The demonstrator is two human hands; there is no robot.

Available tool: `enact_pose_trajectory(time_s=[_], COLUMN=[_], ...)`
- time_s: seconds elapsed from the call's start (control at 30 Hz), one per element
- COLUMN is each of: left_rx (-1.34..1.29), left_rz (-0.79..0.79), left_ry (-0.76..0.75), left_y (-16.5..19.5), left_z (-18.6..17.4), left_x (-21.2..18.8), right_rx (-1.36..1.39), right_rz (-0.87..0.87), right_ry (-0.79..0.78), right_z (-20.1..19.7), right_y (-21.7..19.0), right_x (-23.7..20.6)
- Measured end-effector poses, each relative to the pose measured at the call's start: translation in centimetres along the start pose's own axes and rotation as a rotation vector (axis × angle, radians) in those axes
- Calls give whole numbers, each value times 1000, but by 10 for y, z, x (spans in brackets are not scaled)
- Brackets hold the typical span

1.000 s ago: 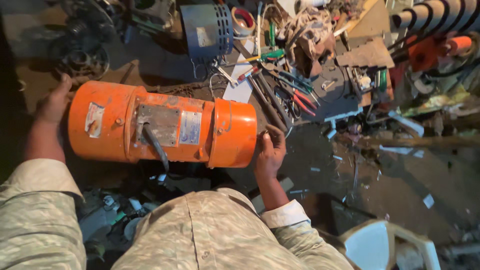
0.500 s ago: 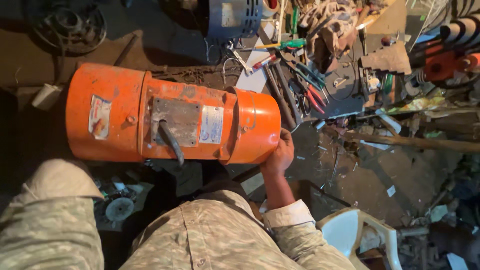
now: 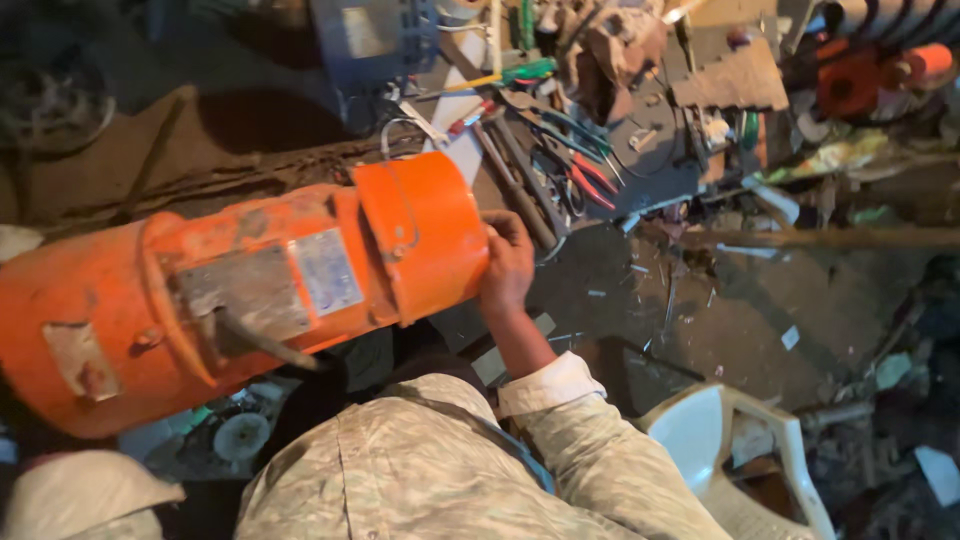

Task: The person works on an orange electric motor on the floor of a cluttered repair workshop. They hold the motor steady, unscrew and remove its end cover and fan cowl, handle the perforated cover and internal parts, and reposition the motor repeatedly while refitting components by hand.

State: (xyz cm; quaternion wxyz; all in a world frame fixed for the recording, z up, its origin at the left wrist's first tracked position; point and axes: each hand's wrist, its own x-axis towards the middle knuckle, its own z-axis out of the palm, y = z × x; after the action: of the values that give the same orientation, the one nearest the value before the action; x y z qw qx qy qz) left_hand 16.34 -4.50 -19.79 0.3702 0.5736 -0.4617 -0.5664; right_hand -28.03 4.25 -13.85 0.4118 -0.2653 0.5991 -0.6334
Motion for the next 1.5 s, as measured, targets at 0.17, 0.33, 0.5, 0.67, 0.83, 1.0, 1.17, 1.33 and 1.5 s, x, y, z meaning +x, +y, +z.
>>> enact_pose_trajectory(time_s=[0.17,0.33,0.5,0.67,0.83,1.0,1.17,1.33,1.5], left_rx=[71,133,188,219,245,265,290,326,372], left_rz=[42,74,92,96,104,111,99,97,110], left_ry=[41,82,118,130,149,157,165,198,190], left_y=[10,26,41,48,60,69,70,82,98], left_z=[13,28,36,42,46,53,54,60,77], left_x=[1,0,-6,-7,-16,-18,-19,-27,-29], right_rx=[213,-8,-293,-343,-360,-609,-655,-625,-575], right_rz=[142,20,-280,-408,-269,-459,-497,-447,-451], right_ry=[-40,-49,-176,-348,-268,-201,-196,-63,-52], right_z=[-11,-29,-25,9,31,42,30,6,-15], right_y=[12,-1,-47,-80,-101,-95,-86,-69,-59], right_x=[5,52,49,25,6,2,14,43,49])
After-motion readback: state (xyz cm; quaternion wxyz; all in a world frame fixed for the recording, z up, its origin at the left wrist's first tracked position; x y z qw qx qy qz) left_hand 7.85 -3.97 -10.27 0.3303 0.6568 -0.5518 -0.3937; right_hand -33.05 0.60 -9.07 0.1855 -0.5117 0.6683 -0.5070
